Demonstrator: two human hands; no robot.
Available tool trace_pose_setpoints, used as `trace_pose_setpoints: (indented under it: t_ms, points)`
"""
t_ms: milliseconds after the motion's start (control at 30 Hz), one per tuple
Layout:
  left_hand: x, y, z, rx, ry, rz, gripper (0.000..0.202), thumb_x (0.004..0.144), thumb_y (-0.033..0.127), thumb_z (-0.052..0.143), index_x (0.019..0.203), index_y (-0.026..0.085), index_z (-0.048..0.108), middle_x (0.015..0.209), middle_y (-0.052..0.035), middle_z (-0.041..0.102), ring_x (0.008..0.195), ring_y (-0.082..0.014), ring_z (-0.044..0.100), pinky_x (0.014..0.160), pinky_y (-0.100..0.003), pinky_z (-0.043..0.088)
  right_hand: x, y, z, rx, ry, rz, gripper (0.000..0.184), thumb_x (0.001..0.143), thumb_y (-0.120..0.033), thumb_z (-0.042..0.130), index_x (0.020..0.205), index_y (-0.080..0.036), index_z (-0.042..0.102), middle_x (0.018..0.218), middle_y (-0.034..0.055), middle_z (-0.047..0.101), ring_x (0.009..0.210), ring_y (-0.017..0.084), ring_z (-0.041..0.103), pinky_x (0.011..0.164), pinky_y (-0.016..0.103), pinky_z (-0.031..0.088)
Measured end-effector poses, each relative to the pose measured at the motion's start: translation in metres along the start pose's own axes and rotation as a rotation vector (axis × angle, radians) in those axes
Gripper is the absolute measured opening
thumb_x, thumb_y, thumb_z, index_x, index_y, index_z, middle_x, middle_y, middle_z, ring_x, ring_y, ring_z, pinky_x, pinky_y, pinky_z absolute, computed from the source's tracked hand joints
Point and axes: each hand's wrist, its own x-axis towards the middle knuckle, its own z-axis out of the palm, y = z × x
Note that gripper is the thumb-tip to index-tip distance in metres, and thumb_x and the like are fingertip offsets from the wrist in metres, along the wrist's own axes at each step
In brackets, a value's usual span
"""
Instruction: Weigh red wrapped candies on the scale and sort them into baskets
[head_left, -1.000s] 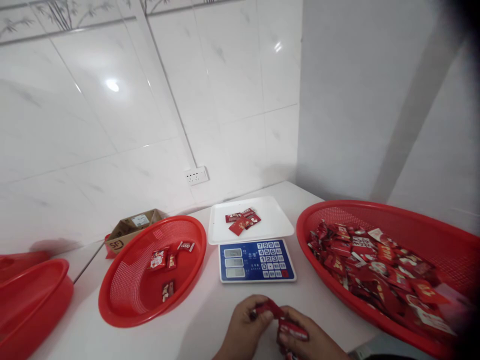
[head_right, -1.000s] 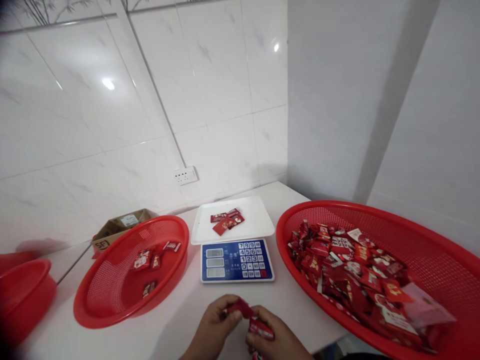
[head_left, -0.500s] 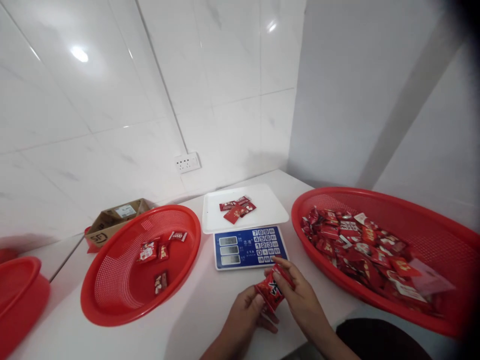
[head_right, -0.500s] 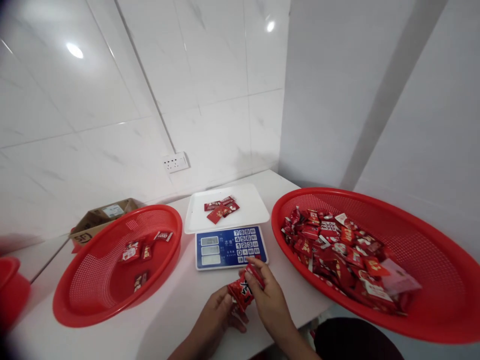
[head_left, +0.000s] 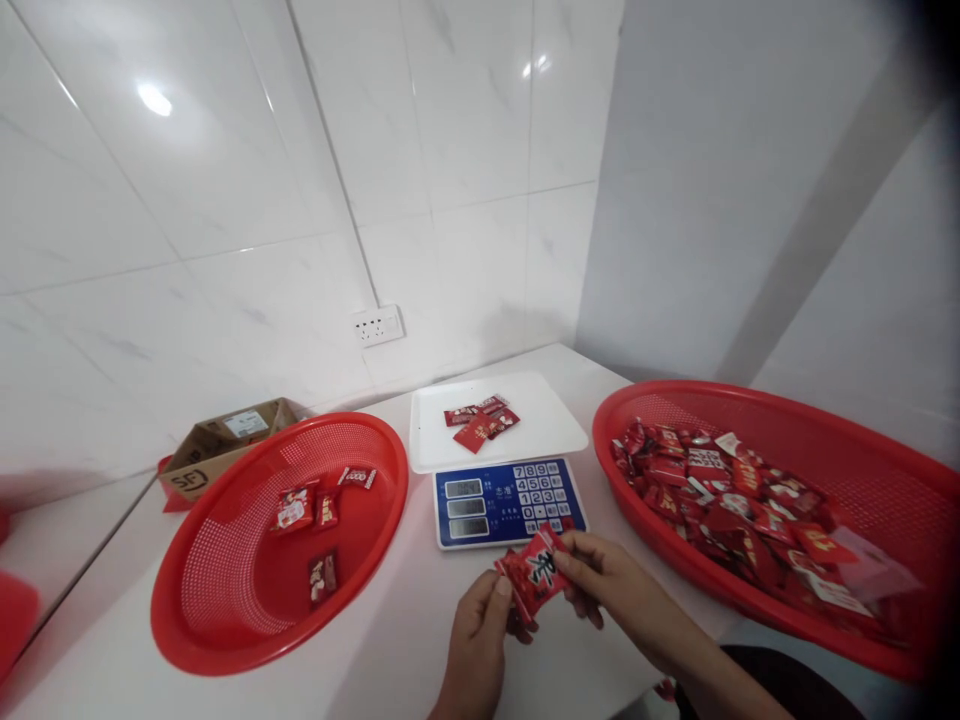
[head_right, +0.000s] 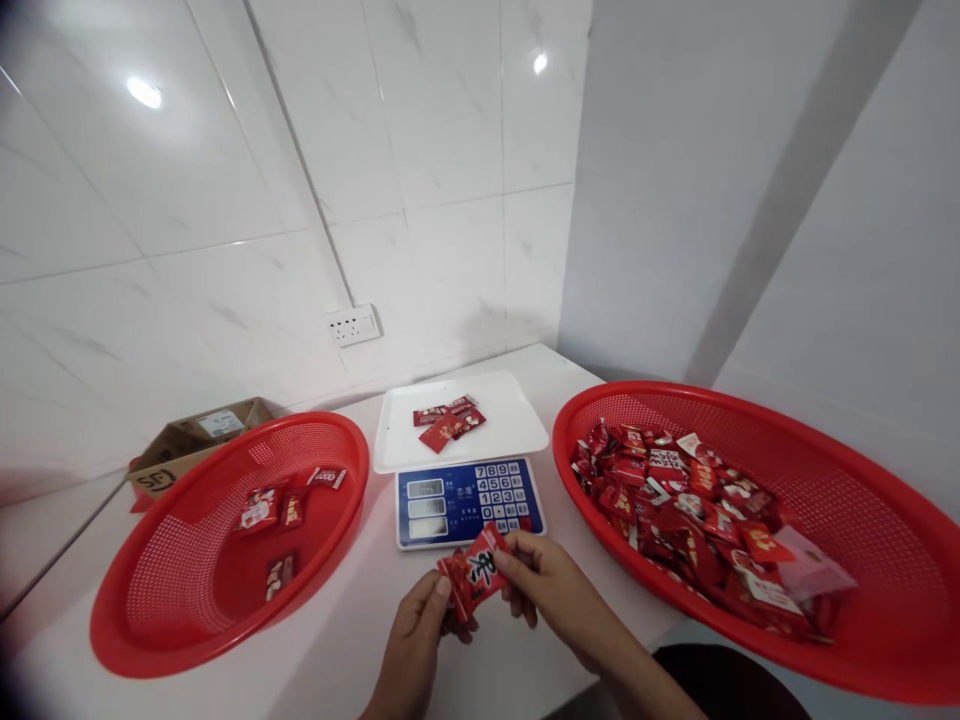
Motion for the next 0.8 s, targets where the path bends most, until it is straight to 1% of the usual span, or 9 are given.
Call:
trace_pose_setpoints:
  t_ms: [67,133,200,300,367,400,567,667,800]
  points:
    - [0.000,0.001,0.000,-0.105,0.013,-0.030,0.037,0.081,0.048,0.046,0.074,0.014,0.058,0.074,-0.0040,0.059,0.058,-0.0130,0.053,0.054,-0.024,0.040,0.013,-0.016,0.000,0.102,0.090,-0.067,0.036,0.070,-0.050,0.061,0.066,-0.017,0.047,0.049,-0.0065,0.050,0.042,0.006,0.044,0.038,0.016,0.030]
    - [0.000,0.002,-0.001,-0.174,0.015,-0.054,0.037,0.082,0.048,0.044,0.074,0.015,0.057,0.080,-0.0051,0.060,0.059,-0.0129,0.055,0.054,-0.024,0.040,0.032,-0.034,0.001,0.236,0.147,-0.138,0.031,0.070,-0.046,0.064,0.073,-0.017,0.051,0.054,-0.0049,0.055,0.046,0.006,0.048,0.041,0.016,0.034]
    - [0.002,0.003,-0.002,-0.196,0.024,-0.072,0.035,0.081,0.048,0.046,0.075,0.015,0.057,0.081,-0.0052,0.060,0.058,-0.0121,0.054,0.053,-0.023,0.039,0.049,-0.049,0.002,0.315,0.146,-0.170,0.035,0.071,-0.042,0.064,0.095,-0.019,0.054,0.071,-0.0010,0.062,0.060,0.009,0.056,0.049,0.017,0.041]
    - [0.005,0.001,-0.004,-0.203,0.045,-0.075,0.034,0.078,0.049,0.050,0.074,0.015,0.057,0.078,-0.0045,0.061,0.056,-0.0113,0.054,0.052,-0.022,0.038,0.062,-0.053,0.008,0.241,0.145,-0.142,0.061,0.075,-0.039,0.060,0.127,-0.022,0.033,0.090,0.0045,0.064,0.070,0.014,0.060,0.055,0.022,0.046]
    - [0.007,-0.002,-0.005,-0.199,0.040,-0.072,0.034,0.076,0.049,0.053,0.073,0.015,0.056,0.075,-0.0038,0.061,0.055,-0.0111,0.054,0.051,-0.022,0.038,0.060,-0.043,0.011,0.116,0.152,-0.131,0.070,0.076,-0.038,0.058,0.133,-0.020,0.023,0.088,0.0043,0.064,0.065,0.013,0.059,0.051,0.023,0.044]
    - [0.008,-0.003,-0.006,-0.191,0.031,-0.071,0.034,0.075,0.049,0.055,0.072,0.015,0.056,0.075,-0.0035,0.061,0.054,-0.0109,0.054,0.050,-0.022,0.038,0.056,-0.034,0.013,0.054,0.144,-0.138,0.070,0.075,-0.039,0.058,0.132,-0.019,0.023,0.084,0.0029,0.063,0.061,0.013,0.057,0.049,0.022,0.043]
    - [0.005,-0.006,-0.002,-0.048,-0.081,-0.043,0.031,0.071,0.045,0.061,0.072,0.015,0.057,0.074,-0.0026,0.059,0.051,-0.0098,0.053,0.050,-0.022,0.040,0.027,0.011,0.010,-0.123,0.089,-0.152,0.048,0.072,-0.050,0.054,0.107,-0.017,0.051,0.066,-0.0030,0.055,0.051,0.011,0.050,0.042,0.021,0.036]
    - [-0.001,-0.006,0.003,0.040,-0.191,-0.024,0.028,0.074,0.043,0.058,0.076,0.016,0.059,0.071,-0.0010,0.057,0.049,-0.0083,0.051,0.051,-0.022,0.039,0.012,0.030,0.009,-0.139,0.104,-0.144,0.046,0.073,-0.054,0.053,0.102,-0.018,0.054,0.071,-0.0011,0.054,0.054,0.011,0.049,0.045,0.023,0.038]
    - [-0.007,-0.009,0.007,0.169,-0.338,-0.036,0.026,0.079,0.041,0.050,0.082,0.017,0.060,0.065,0.0008,0.053,0.046,-0.0064,0.044,0.047,-0.020,0.036,-0.003,0.048,0.008,-0.062,-0.017,-0.085,0.050,0.077,-0.058,0.046,0.105,-0.018,0.053,0.076,0.0007,0.054,0.053,0.010,0.047,0.047,0.023,0.037]
